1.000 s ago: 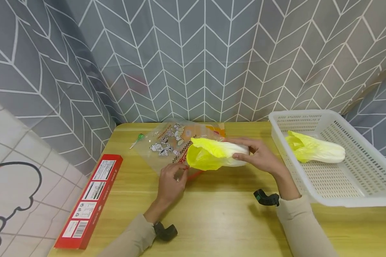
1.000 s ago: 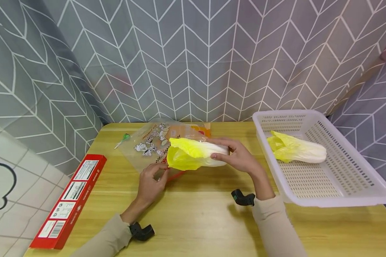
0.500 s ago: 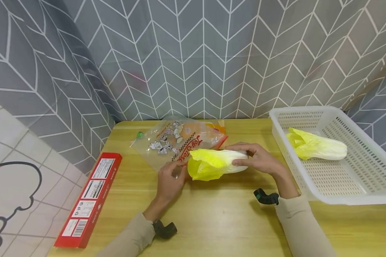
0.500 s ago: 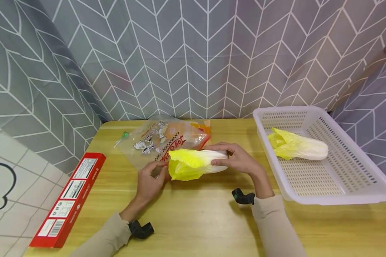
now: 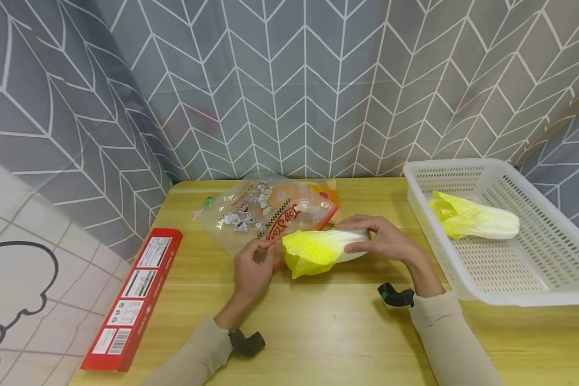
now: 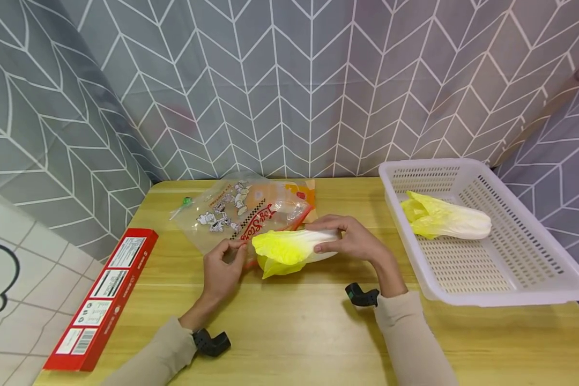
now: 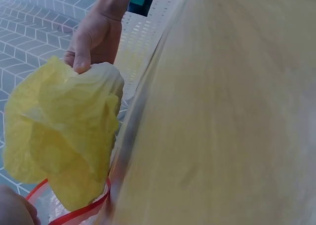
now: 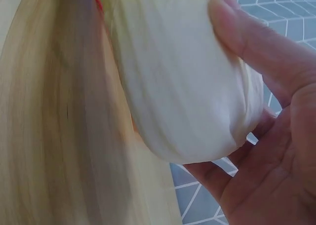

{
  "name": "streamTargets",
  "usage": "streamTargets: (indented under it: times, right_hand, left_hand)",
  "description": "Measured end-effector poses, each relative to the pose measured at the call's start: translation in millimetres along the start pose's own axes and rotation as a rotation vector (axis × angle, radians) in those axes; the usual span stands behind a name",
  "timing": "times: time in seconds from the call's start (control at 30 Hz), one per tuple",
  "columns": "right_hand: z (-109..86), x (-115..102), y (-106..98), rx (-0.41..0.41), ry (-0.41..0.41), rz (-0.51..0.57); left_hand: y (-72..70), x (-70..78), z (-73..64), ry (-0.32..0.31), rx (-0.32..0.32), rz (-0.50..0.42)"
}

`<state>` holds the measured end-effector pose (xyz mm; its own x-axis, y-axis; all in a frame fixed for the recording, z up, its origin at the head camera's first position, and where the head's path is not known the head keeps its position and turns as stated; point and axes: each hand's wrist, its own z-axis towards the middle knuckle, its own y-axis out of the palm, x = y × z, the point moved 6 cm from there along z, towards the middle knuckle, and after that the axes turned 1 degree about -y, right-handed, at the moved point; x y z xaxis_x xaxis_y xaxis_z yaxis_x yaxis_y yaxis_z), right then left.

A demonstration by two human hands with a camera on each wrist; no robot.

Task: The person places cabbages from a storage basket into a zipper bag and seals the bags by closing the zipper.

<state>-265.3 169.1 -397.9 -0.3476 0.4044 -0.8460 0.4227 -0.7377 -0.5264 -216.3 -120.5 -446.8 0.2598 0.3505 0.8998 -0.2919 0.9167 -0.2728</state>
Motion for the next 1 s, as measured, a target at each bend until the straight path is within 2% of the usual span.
streamTargets:
  times: [0.23, 0.57, 0.73, 1.0]
  right_hand:
    - [0.4, -8.0, 3.3, -0.009, -0.023, -0.082]
    - [0.5, -9.4, 4.7, -0.02, -0.029, -0.077]
    - [0.8, -10.5, 6.3, -0.035, -0.024, -0.078]
    - [0.1, -8.2, 6.4, -0.036, -0.02, -0.094]
  left_hand:
    - [-0.9, -0.5, 1.2, -0.004, 0.021, -0.05]
    - [-2.8, -2.0, -0.2, -0.031, 0.048, -0.033]
    - [-3.9, -3.4, -0.5, -0.052, 0.045, -0.055]
    - [-4.6, -3.8, 0.4, -0.047, 0.071, -0.066]
